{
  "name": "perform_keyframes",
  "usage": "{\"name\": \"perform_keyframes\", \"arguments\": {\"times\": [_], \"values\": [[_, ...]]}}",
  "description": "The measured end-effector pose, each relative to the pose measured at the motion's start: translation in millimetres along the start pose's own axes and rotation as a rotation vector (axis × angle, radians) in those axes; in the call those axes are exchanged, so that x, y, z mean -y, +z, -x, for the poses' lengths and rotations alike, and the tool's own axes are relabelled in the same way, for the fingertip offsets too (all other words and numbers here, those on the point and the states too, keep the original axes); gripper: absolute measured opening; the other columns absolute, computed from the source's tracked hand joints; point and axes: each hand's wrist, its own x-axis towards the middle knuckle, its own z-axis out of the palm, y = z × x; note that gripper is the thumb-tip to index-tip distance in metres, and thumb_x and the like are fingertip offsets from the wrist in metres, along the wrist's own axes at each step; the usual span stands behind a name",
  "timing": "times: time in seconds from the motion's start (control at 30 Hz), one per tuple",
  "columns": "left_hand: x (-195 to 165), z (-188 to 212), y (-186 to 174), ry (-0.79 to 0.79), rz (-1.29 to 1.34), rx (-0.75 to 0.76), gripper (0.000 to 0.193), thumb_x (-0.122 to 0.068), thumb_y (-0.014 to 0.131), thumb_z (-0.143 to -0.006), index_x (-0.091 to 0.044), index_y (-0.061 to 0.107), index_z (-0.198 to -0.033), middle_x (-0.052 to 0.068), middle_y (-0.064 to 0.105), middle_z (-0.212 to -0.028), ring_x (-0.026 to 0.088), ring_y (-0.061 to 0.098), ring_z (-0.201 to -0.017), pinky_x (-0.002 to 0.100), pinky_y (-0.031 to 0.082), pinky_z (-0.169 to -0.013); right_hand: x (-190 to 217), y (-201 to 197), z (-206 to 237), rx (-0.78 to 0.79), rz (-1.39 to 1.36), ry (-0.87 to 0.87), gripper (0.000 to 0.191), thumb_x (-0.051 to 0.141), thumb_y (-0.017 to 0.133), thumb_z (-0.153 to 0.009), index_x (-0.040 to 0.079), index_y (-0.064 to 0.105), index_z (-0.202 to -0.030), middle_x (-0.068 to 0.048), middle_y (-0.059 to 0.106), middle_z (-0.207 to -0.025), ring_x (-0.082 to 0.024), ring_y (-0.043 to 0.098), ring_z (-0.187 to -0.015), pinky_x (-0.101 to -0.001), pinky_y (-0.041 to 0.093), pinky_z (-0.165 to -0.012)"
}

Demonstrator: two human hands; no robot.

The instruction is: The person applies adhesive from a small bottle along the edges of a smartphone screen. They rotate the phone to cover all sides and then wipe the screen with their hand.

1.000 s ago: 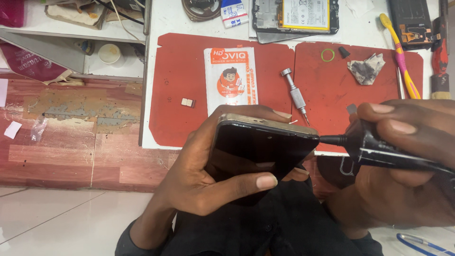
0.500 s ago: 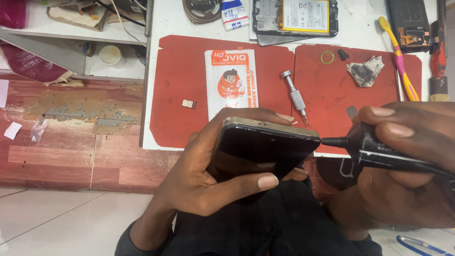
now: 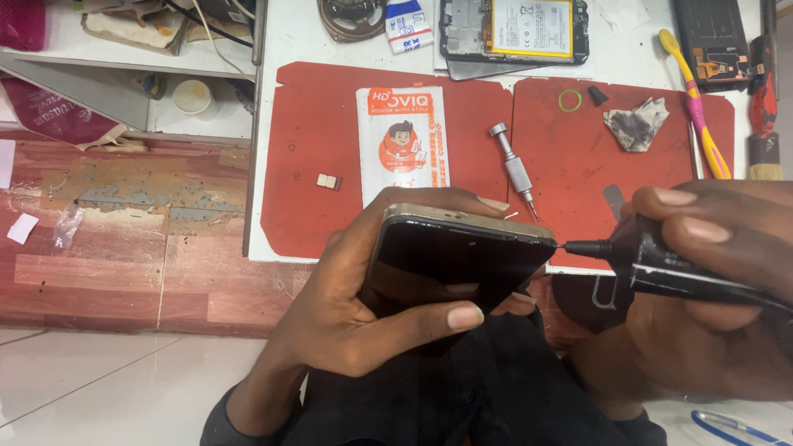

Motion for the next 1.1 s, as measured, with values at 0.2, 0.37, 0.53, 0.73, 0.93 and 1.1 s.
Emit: {"name": "perform_keyframes", "arguments": {"times": [0.2,0.37,0.53,0.73,0.93,1.1], "values": [[-1,0,0,-0.03,0.037,0.003,0.048,0.001,0.074,-0.104,0.001,0.05,-0.145,0.022,0.067,-0.139,0.031,0.07,-0.129,0.046,0.063,-0.116,0,0,0,0.004,0.001,0.0,0.049,-0.003,0.069,-0.087,-0.003,0.052,-0.133,-0.026,0.067,-0.121,-0.032,0.076,-0.102,-0.032,0.06,-0.084],[-6,-4,3,-0.028,0.06,-0.001,0.049,0.003,0.072,-0.103,0.003,0.047,-0.146,0.024,0.066,-0.139,0.032,0.07,-0.13,0.047,0.063,-0.115,0,-1,1,0.006,0.0,-0.001,0.05,-0.003,0.069,-0.087,-0.003,0.052,-0.134,-0.026,0.067,-0.121,-0.032,0.076,-0.103,-0.0319,0.06,-0.085],[-11,-10,6,-0.13,0.256,-0.023,0.054,0.004,0.068,-0.097,0.004,0.042,-0.145,0.028,0.062,-0.139,0.037,0.069,-0.13,0.052,0.066,-0.112,0,-1,-1,0.009,0.0,-0.003,0.051,-0.004,0.069,-0.086,-0.003,0.053,-0.134,-0.027,0.067,-0.122,-0.032,0.076,-0.104,-0.0318,0.06,-0.085],[-15,-16,7,-0.125,0.336,-0.011,0.058,0.001,0.063,-0.1,0.006,0.034,-0.149,0.031,0.058,-0.14,0.042,0.064,-0.13,0.057,0.064,-0.106,-1,0,-1,0.014,0.0,-0.004,0.052,-0.004,0.069,-0.086,-0.003,0.053,-0.135,-0.027,0.067,-0.122,-0.032,0.076,-0.104,-0.0317,0.06,-0.085],[-9,-21,14,-0.24,0.678,-0.085,0.058,-0.011,0.06,-0.106,0.004,0.029,-0.153,0.034,0.052,-0.143,0.051,0.059,-0.128,0.063,0.061,-0.098,-3,1,0,0.024,0.0,-0.006,0.053,-0.005,0.069,-0.085,-0.003,0.053,-0.135,-0.027,0.067,-0.122,-0.032,0.076,-0.105,-0.0316,0.06,-0.085],[-7,-24,10,-0.257,0.681,-0.087,0.061,-0.013,0.056,-0.106,0.004,0.029,-0.157,0.04,0.052,-0.142,0.056,0.062,-0.119,0.064,0.061,-0.098,-1,1,-3,0.033,0.001,-0.006,0.053,-0.005,0.069,-0.085,-0.004,0.053,-0.136,-0.027,0.067,-0.123,-0.033,0.076,-0.106,-0.0315,0.06,-0.086]]}}
